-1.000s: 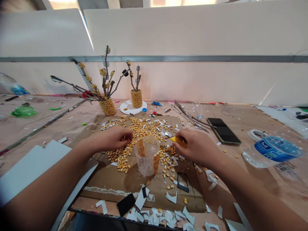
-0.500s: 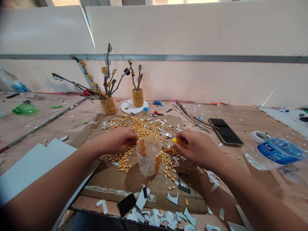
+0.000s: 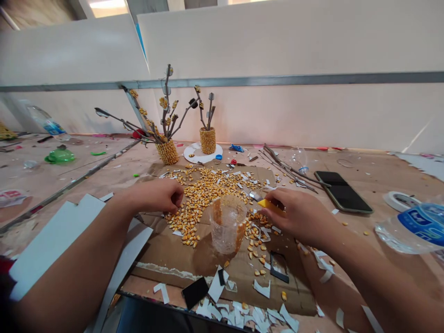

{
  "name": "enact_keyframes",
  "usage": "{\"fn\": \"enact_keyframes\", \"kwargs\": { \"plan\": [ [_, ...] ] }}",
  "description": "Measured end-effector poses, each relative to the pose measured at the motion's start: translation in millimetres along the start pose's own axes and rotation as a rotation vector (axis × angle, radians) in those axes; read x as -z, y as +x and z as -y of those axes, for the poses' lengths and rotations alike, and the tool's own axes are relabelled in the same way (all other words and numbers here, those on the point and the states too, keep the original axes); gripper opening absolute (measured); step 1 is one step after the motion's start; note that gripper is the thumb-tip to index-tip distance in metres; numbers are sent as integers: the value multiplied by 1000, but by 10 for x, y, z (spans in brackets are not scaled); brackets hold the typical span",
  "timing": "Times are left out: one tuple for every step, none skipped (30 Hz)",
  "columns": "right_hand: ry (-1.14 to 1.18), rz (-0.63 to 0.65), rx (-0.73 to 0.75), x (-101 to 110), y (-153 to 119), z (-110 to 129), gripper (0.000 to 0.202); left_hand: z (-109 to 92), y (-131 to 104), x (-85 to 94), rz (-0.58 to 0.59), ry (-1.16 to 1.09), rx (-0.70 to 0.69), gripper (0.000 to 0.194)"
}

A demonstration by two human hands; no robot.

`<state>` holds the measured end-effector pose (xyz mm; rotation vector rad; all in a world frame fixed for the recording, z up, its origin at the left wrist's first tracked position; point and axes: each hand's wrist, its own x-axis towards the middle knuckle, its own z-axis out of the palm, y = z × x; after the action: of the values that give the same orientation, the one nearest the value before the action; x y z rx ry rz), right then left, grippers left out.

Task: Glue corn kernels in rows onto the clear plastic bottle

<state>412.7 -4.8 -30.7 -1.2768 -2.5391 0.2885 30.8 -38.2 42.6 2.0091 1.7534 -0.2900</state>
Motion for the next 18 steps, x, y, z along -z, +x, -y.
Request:
{"fn": "enact_keyframes", "kwargs": {
  "plan": [
    [2,0,-3,1,1,-2,31,-31,-9,-17,19,-4,-3,13],
    [5,-2,-3,4,1,-3,31,-56,-16,-33,38,-8,-6,13],
    [9,-4,0,9,2,-3,31,-76,-21,-47,57,-10,-10,13],
    [13,-7,4,13,3,-3,32,-89,-25,-57,74,-10,-17,13],
    [18,-8,9,18,4,-2,32,-97,-30,-65,83,-8,-27,13],
    [21,-7,13,22,5,-2,33,-102,-35,-70,85,-2,-38,12],
    [25,-5,14,26,6,-2,33,-104,-42,-75,82,5,-49,11],
    [28,-1,14,28,6,-3,34,-106,-49,-80,76,13,-61,10],
    [29,2,14,28,6,-5,34,-108,-56,-87,69,20,-71,10],
    [30,6,13,27,6,-8,34,-109,-62,-97,63,27,-79,9],
    [29,9,13,25,5,-12,34,-109,-65,-111,55,35,-84,10],
    [28,11,13,21,4,-17,34,-109,-64,-127,48,41,-88,10],
    [27,11,15,18,2,-21,34,-106,-58,-146,39,48,-91,12],
    [27,8,17,14,1,-26,34,-103,-49,-165,29,53,-92,13],
    [28,4,19,10,0,-30,34,-99,-36,-183,19,58,-92,14],
    [29,0,21,8,-1,-33,33,-95,-21,-199,9,62,-90,15],
    [32,-4,25,6,-1,-35,33,-93,-6,-212,-2,66,-87,16],
    [36,-7,29,4,-1,-37,32,-93,5,-219,-12,71,-82,17]
  ]
}}
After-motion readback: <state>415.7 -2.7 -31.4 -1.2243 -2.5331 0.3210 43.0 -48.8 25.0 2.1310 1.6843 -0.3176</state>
